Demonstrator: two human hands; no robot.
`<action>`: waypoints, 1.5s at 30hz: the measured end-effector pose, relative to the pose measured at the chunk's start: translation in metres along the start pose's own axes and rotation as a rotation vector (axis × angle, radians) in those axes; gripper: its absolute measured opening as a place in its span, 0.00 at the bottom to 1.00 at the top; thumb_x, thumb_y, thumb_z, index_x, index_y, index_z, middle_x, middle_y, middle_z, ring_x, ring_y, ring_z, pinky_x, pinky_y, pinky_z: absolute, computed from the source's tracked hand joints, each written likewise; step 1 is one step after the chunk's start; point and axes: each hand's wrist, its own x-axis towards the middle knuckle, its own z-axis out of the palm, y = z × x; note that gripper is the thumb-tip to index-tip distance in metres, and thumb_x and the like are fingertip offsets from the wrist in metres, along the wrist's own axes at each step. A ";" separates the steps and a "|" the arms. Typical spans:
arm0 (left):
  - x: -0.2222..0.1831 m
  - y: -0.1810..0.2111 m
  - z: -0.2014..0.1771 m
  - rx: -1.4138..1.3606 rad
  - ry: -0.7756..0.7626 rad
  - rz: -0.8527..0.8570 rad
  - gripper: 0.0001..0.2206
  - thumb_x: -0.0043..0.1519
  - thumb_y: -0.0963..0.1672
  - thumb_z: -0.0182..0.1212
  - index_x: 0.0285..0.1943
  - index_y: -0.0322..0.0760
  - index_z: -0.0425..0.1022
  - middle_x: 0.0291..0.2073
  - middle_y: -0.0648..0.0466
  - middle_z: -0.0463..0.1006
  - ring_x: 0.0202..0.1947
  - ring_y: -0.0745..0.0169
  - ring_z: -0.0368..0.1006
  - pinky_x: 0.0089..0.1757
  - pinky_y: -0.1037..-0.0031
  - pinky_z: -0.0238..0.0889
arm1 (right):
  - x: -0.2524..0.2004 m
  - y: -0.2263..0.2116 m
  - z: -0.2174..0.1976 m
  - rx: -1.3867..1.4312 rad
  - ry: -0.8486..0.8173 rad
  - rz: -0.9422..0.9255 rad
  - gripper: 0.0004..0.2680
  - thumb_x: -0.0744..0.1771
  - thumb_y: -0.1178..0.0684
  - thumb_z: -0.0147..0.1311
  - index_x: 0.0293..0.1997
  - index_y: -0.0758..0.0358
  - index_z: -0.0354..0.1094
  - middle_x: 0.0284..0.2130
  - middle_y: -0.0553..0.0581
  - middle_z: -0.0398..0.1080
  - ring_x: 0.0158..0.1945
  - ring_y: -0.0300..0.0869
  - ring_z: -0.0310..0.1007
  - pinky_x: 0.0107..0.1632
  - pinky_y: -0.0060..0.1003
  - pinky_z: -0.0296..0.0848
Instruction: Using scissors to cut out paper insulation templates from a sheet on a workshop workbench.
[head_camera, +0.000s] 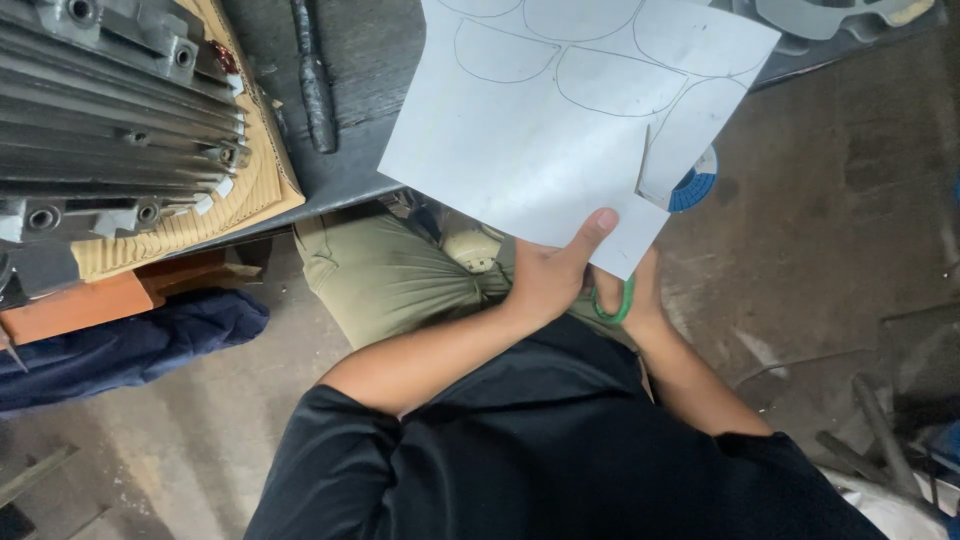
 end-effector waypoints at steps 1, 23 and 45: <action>0.001 0.007 0.000 -0.001 0.000 -0.001 0.13 0.64 0.44 0.61 0.31 0.28 0.71 0.13 0.43 0.74 0.14 0.59 0.74 0.19 0.84 0.66 | 0.002 0.000 0.000 -0.001 0.001 0.001 0.12 0.67 0.47 0.55 0.34 0.67 0.63 0.16 0.65 0.69 0.18 0.49 0.74 0.18 0.37 0.70; 0.027 0.050 -0.133 0.407 -0.039 0.269 0.51 0.63 0.48 0.71 0.79 0.41 0.22 0.80 0.48 0.32 0.81 0.51 0.33 0.75 0.57 0.34 | 0.025 -0.100 -0.022 0.460 -0.841 0.311 0.26 0.68 0.24 0.37 0.31 0.63 0.62 0.13 0.54 0.66 0.14 0.38 0.64 0.22 0.30 0.65; 0.013 0.065 -0.141 0.417 -0.133 0.197 0.53 0.67 0.44 0.69 0.76 0.48 0.12 0.77 0.51 0.10 0.81 0.50 0.11 0.75 0.52 0.16 | 0.038 -0.103 0.032 -0.500 -0.440 -0.055 0.21 0.66 0.31 0.40 0.33 0.62 0.63 0.17 0.51 0.67 0.19 0.38 0.70 0.26 0.31 0.68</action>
